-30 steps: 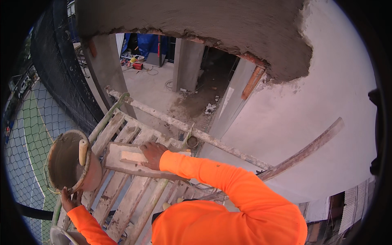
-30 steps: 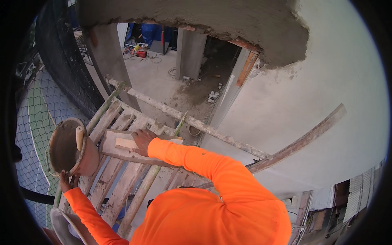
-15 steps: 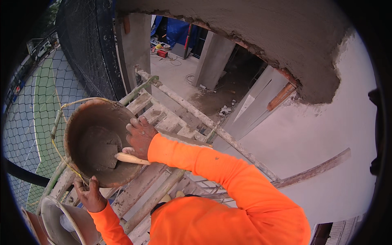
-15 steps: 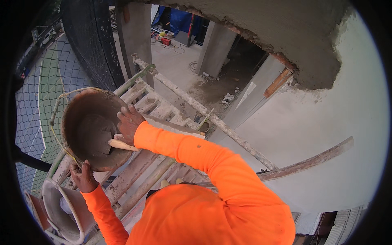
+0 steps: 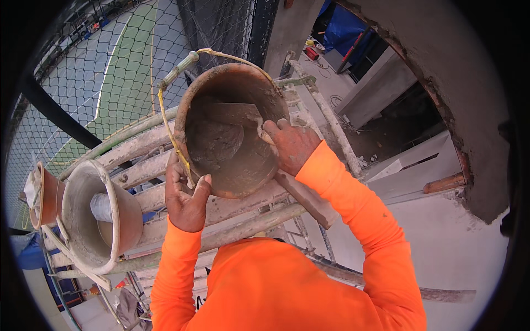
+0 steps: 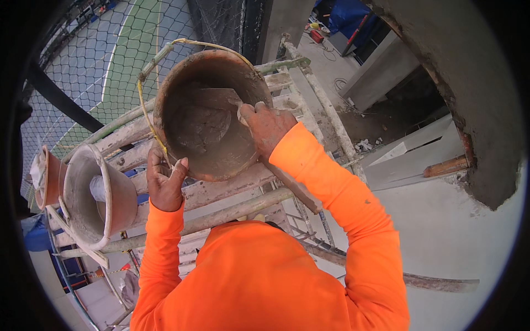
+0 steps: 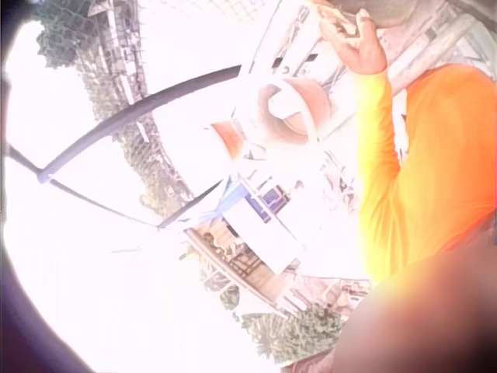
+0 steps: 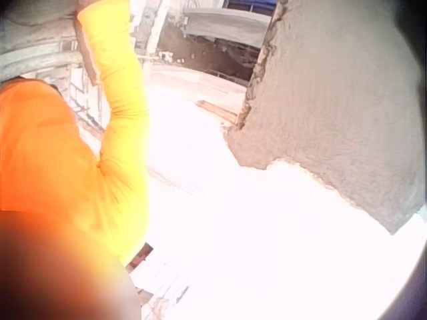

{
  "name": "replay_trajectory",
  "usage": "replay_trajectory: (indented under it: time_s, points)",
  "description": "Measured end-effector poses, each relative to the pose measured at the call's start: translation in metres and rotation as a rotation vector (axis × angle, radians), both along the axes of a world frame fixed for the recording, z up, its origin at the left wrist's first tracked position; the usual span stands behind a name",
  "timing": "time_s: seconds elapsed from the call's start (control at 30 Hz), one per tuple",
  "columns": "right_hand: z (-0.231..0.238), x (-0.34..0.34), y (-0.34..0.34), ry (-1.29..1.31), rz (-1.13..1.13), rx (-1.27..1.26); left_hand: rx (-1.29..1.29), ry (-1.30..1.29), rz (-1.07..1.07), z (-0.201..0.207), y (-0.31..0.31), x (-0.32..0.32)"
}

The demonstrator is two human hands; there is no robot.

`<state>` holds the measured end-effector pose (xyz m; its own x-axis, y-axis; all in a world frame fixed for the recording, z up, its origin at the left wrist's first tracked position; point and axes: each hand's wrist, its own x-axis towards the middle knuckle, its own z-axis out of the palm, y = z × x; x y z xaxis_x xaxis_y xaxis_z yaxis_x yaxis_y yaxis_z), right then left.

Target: The person scoops wet plaster from a bucket with a trowel and applies it to a wall section above a doorway. They smooth the plaster with a wooden float and then use a long straightedge to level the surface. The person repeats the scooping, applying, and smoothing steps while working on the same wall area.

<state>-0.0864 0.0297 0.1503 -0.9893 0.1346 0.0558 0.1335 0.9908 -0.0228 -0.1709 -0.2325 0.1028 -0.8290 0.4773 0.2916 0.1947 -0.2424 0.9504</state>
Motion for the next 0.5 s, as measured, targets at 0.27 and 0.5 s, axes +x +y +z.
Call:
replay_trajectory:
  time_s: [0.27, 0.5]
  points:
    - [-0.003, 0.008, -0.037, -0.007, 0.060, 0.213, -0.027, 0.064, -0.016, 0.004, 0.010, 0.013]
    - [0.016, 0.020, -0.016, -0.213, -0.077, -0.025, -0.055, 0.034, -0.024, 0.006, 0.018, 0.019]
